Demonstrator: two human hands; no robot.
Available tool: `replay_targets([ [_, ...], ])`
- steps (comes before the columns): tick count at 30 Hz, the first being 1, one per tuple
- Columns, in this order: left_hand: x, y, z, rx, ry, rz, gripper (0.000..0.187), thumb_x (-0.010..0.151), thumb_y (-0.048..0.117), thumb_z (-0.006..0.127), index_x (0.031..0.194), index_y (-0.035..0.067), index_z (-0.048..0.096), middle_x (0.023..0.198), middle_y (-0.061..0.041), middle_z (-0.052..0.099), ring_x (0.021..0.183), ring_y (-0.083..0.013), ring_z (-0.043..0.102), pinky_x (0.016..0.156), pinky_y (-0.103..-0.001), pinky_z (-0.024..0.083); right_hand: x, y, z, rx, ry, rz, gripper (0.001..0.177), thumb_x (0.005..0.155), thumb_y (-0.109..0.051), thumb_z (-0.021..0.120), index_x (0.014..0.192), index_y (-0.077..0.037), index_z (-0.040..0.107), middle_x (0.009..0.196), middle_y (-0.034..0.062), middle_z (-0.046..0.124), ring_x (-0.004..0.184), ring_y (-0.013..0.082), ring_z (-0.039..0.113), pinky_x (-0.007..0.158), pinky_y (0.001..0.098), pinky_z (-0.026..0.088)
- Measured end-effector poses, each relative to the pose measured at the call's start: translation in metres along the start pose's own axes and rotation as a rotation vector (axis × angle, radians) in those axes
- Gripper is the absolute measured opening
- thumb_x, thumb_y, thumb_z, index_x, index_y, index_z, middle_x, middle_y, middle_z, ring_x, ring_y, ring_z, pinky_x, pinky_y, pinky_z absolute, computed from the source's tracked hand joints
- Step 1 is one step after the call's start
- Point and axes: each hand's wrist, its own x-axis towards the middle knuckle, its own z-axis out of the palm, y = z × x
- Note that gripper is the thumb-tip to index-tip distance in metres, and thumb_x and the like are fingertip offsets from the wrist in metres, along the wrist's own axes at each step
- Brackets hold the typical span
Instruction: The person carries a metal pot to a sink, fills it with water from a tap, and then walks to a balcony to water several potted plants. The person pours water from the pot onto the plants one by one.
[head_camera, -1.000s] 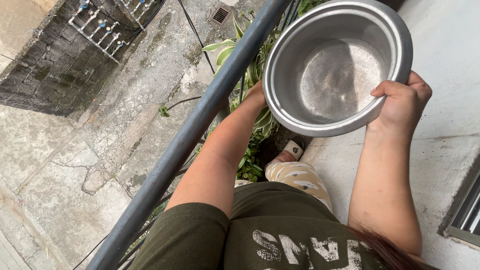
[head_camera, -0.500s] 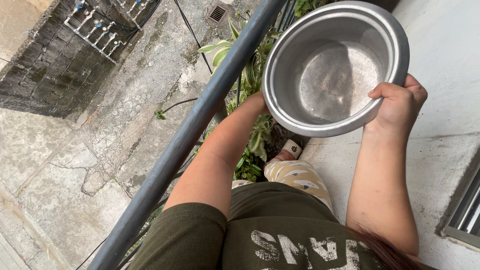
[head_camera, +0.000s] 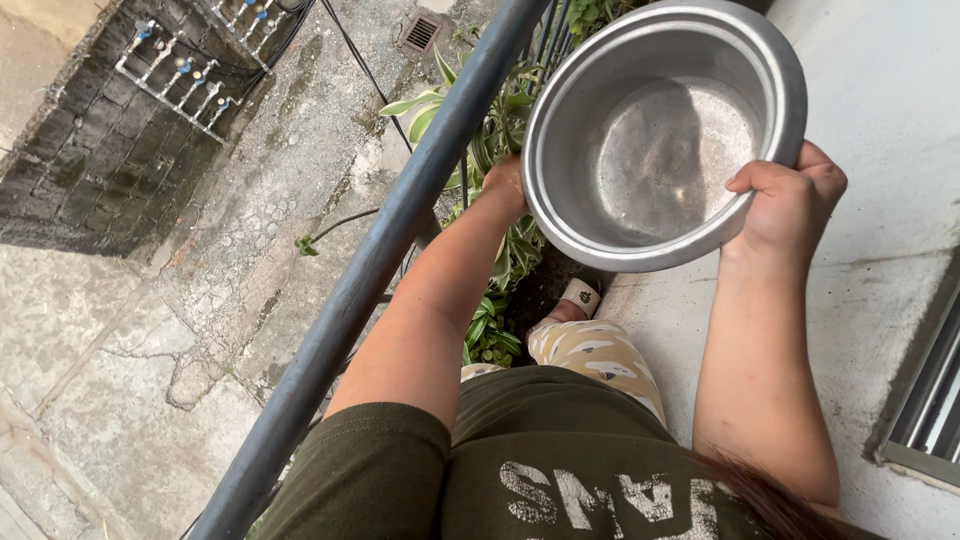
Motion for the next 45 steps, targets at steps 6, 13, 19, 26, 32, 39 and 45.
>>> replay_targets([
  [6, 0.027, -0.009, 0.005, -0.421, -0.064, -0.118, 0.031, 0.101, 0.020, 0.057, 0.114, -0.004, 0.070, 0.112, -0.019, 0.075, 0.093, -0.0215, 0.073, 0.084, -0.027, 0.060, 0.005, -0.002, 0.003, -0.054, -0.015, -0.033, 0.015, 0.061, 0.011, 0.054, 0.059, -0.003, 0.047, 0.063, 0.0090, 0.051, 0.059, 0.0205, 0.048, 0.067, 0.0311, 0.044],
  [13, 0.050, -0.010, 0.010, -0.628, -0.154, -0.111, 0.031, 0.102, 0.019, 0.055, 0.115, -0.004, 0.069, 0.114, -0.019, 0.074, 0.096, -0.0214, 0.074, 0.087, -0.027, 0.060, 0.014, -0.003, 0.006, 0.007, 0.001, -0.039, 0.014, 0.061, 0.010, 0.055, 0.061, -0.003, 0.050, 0.066, 0.0097, 0.056, 0.065, 0.0202, 0.054, 0.070, 0.0310, 0.048],
  [19, 0.058, -0.008, 0.016, -0.662, -0.165, 0.006, 0.034, 0.105, 0.025, 0.055, 0.128, 0.001, 0.064, 0.118, -0.015, 0.072, 0.099, -0.0198, 0.072, 0.092, -0.025, 0.059, 0.023, 0.000, 0.003, 0.041, -0.010, -0.036, 0.014, 0.062, 0.011, 0.055, 0.061, -0.002, 0.049, 0.066, 0.0088, 0.054, 0.063, 0.0207, 0.050, 0.068, 0.0302, 0.042],
  [26, 0.063, -0.008, 0.025, -0.299, -0.291, 0.193, 0.046, 0.103, 0.031, 0.054, 0.131, -0.005, 0.061, 0.115, -0.019, 0.072, 0.099, -0.0227, 0.074, 0.089, -0.031, 0.062, 0.031, -0.002, -0.002, 0.080, -0.014, -0.046, 0.019, 0.062, 0.011, 0.056, 0.061, -0.005, 0.045, 0.065, 0.0073, 0.050, 0.064, 0.0203, 0.048, 0.071, 0.0303, 0.042],
  [32, 0.045, 0.003, 0.032, -0.324, -0.283, 0.165, 0.043, 0.103, 0.029, 0.051, 0.126, -0.005, 0.065, 0.111, -0.017, 0.072, 0.093, -0.0220, 0.074, 0.086, -0.031, 0.063, 0.030, -0.015, 0.004, 0.024, 0.028, -0.037, 0.018, 0.058, 0.009, 0.056, 0.057, -0.007, 0.047, 0.063, 0.0083, 0.055, 0.072, 0.0210, 0.060, 0.088, 0.0257, 0.050],
  [39, 0.029, 0.006, 0.032, 0.083, -0.217, 0.291, 0.034, 0.103, 0.022, 0.052, 0.126, 0.002, 0.065, 0.115, -0.016, 0.073, 0.096, -0.0177, 0.075, 0.089, -0.028, 0.063, 0.031, -0.012, -0.002, 0.029, -0.021, -0.099, 0.017, 0.063, 0.011, 0.058, 0.062, -0.003, 0.049, 0.066, 0.0082, 0.052, 0.071, 0.0214, 0.054, 0.080, 0.0302, 0.048],
  [45, 0.083, -0.021, 0.032, -0.425, -0.375, 0.111, 0.030, 0.102, 0.013, 0.053, 0.123, -0.004, 0.067, 0.118, -0.019, 0.071, 0.099, -0.0224, 0.072, 0.090, -0.032, 0.060, 0.032, -0.010, -0.007, 0.019, -0.011, -0.100, 0.018, 0.063, 0.013, 0.057, 0.062, -0.002, 0.048, 0.063, 0.0068, 0.049, 0.058, 0.0181, 0.044, 0.059, 0.0312, 0.036],
])
